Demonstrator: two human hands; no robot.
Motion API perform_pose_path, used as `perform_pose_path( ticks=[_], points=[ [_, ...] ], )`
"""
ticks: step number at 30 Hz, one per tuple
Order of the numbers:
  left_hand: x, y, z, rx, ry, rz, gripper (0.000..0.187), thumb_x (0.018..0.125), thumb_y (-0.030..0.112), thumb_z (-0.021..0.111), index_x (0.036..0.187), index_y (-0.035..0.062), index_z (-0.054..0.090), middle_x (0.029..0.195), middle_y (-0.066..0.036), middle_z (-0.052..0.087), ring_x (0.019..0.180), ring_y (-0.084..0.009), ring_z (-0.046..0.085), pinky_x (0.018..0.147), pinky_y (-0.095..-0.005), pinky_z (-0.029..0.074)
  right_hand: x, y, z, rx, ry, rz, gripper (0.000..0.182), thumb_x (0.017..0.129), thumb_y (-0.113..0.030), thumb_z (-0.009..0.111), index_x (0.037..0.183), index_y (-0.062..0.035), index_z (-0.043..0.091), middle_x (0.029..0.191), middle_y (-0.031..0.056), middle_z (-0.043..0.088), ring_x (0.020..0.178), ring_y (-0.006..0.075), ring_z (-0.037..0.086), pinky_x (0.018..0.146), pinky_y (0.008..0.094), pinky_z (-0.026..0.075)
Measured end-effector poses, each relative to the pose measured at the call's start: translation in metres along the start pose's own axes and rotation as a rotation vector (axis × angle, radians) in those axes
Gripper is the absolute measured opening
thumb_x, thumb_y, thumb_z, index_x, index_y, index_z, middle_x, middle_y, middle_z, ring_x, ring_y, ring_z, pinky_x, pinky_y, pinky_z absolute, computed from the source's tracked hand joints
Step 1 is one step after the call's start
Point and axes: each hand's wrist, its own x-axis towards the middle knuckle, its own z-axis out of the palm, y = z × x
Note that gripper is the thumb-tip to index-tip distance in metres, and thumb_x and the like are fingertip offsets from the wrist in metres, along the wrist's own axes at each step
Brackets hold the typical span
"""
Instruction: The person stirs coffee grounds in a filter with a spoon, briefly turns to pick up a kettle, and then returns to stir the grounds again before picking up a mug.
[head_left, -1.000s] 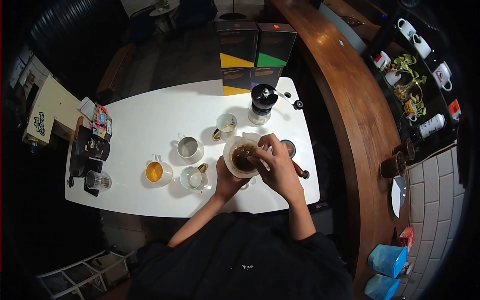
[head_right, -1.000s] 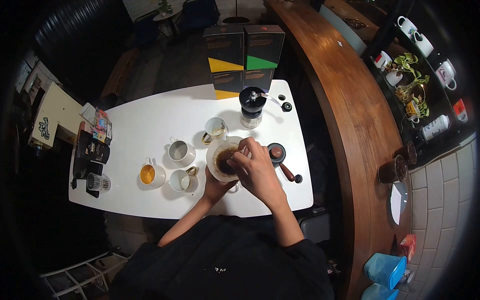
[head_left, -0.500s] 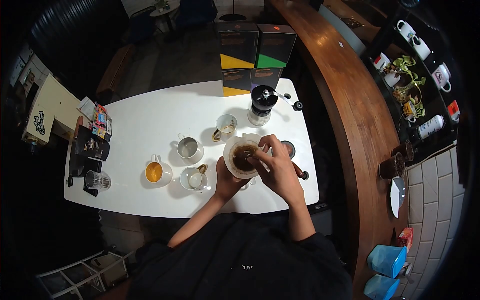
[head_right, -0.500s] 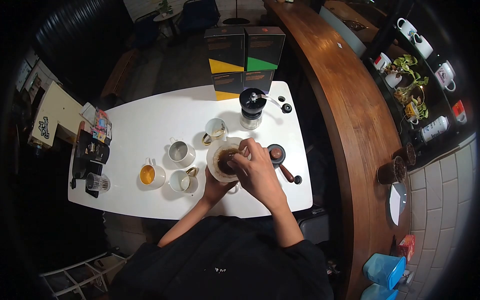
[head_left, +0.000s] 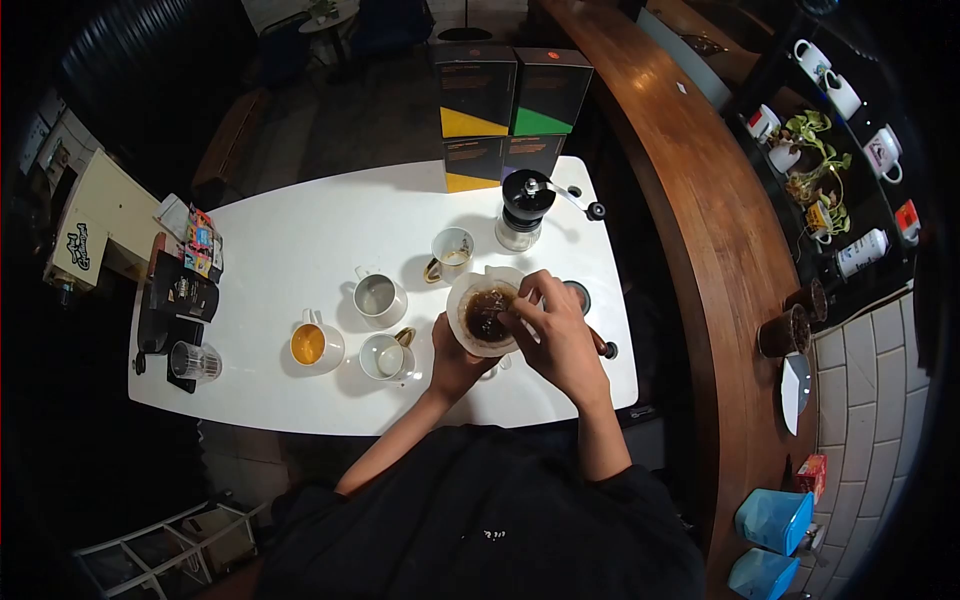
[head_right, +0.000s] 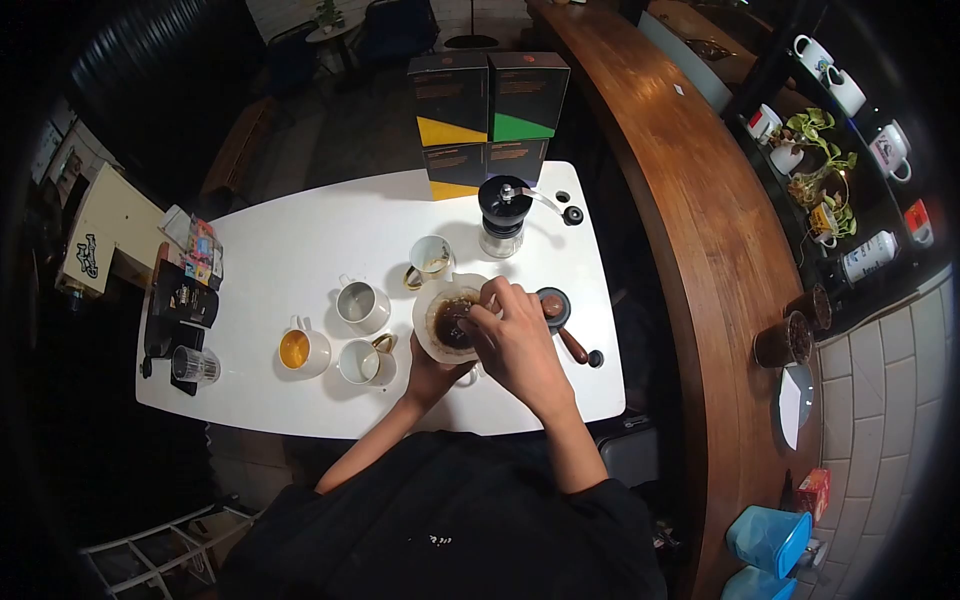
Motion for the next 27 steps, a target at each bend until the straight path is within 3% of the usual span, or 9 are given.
perform_pose_path(
  ticks=[2, 6, 8, 11, 18, 20, 23, 27],
  points=[
    [0.003, 0.002, 0.001, -0.081, -0.020, -0.035, 0.059, 0.073, 0.022, 0.097, 0.122, 0.0039, 0.068, 0.108, -0.012, 0.073, 0.097, -0.0303, 0.070, 0.086, -0.0431, 0.053, -0.002, 0.004, 0.003, 0.119, -0.046, -0.023, 0.014, 0.089, -0.013, 0.081, 0.097, -0.0058, 0.072, 0.108, 0.0089, 0.056, 0.099, 0.0270, 0.057, 0.086, 0.0422, 0.045],
    [0.003, 0.001, 0.001, -0.117, -0.020, -0.054, 0.060, 0.073, 0.022, 0.097, 0.122, 0.0034, 0.068, 0.110, -0.013, 0.074, 0.097, -0.0303, 0.072, 0.086, -0.0419, 0.055, -0.001, -0.001, 0.001, 0.116, 0.006, -0.010, 0.013, 0.090, -0.014, 0.080, 0.096, -0.0057, 0.072, 0.108, 0.0089, 0.056, 0.100, 0.0269, 0.057, 0.087, 0.0426, 0.045],
    [0.000, -0.005, 0.000, 0.010, 0.000, 0.012, 0.060, 0.073, 0.022, 0.097, 0.122, 0.0034, 0.068, 0.112, -0.014, 0.074, 0.097, -0.0312, 0.073, 0.086, -0.0417, 0.056, -0.001, -0.002, 0.002, -0.018, 0.012, 0.023, 0.013, 0.090, -0.014, 0.080, 0.095, -0.0052, 0.072, 0.108, 0.0090, 0.056, 0.100, 0.0270, 0.057, 0.088, 0.0426, 0.045],
    [0.005, 0.003, -0.001, -0.033, -0.033, -0.021, 0.057, 0.073, 0.022, 0.097, 0.120, 0.0039, 0.069, 0.111, -0.014, 0.075, 0.096, -0.0311, 0.073, 0.086, -0.0425, 0.055, -0.002, 0.000, 0.001, 0.068, -0.061, -0.015, 0.012, 0.090, -0.014, 0.080, 0.094, -0.0051, 0.072, 0.108, 0.0093, 0.056, 0.100, 0.0270, 0.057, 0.088, 0.0425, 0.045],
    [0.003, 0.008, 0.001, -0.015, 0.029, 0.004, 0.056, 0.072, 0.022, 0.096, 0.118, 0.0041, 0.070, 0.107, -0.012, 0.076, 0.097, -0.0302, 0.072, 0.086, -0.0441, 0.054, -0.003, 0.000, 0.001, 0.016, 0.015, 0.012, 0.013, 0.090, -0.014, 0.080, 0.095, -0.0050, 0.072, 0.109, 0.0095, 0.057, 0.099, 0.0276, 0.057, 0.088, 0.0425, 0.046],
    [0.009, 0.026, -0.001, -0.168, -0.076, -0.156, 0.059, 0.072, 0.023, 0.097, 0.121, 0.0046, 0.069, 0.108, -0.012, 0.074, 0.098, -0.0316, 0.070, 0.087, -0.0459, 0.052, -0.003, 0.001, 0.001, 0.143, -0.018, -0.019, 0.012, 0.090, -0.013, 0.080, 0.095, -0.0051, 0.072, 0.109, 0.0097, 0.057, 0.098, 0.0283, 0.058, 0.087, 0.0429, 0.046],
    [-0.004, -0.009, 0.002, -0.058, 0.014, -0.038, 0.060, 0.072, 0.024, 0.096, 0.121, 0.0046, 0.069, 0.108, -0.012, 0.073, 0.098, -0.0327, 0.068, 0.086, -0.0473, 0.050, -0.002, 0.000, 0.002, 0.076, 0.031, 0.006, 0.012, 0.090, -0.013, 0.080, 0.096, -0.0051, 0.073, 0.109, 0.0100, 0.057, 0.099, 0.0283, 0.057, 0.086, 0.0428, 0.046],
    [0.000, -0.005, -0.001, 0.022, -0.020, -0.014, 0.061, 0.072, 0.024, 0.096, 0.123, 0.0049, 0.068, 0.110, -0.012, 0.072, 0.099, -0.0337, 0.067, 0.087, -0.0472, 0.050, -0.002, 0.000, 0.001, -0.013, 0.011, 0.027, 0.013, 0.089, -0.013, 0.080, 0.097, -0.0052, 0.073, 0.108, 0.0100, 0.057, 0.098, 0.0283, 0.057, 0.086, 0.0429, 0.046]
  ],
)
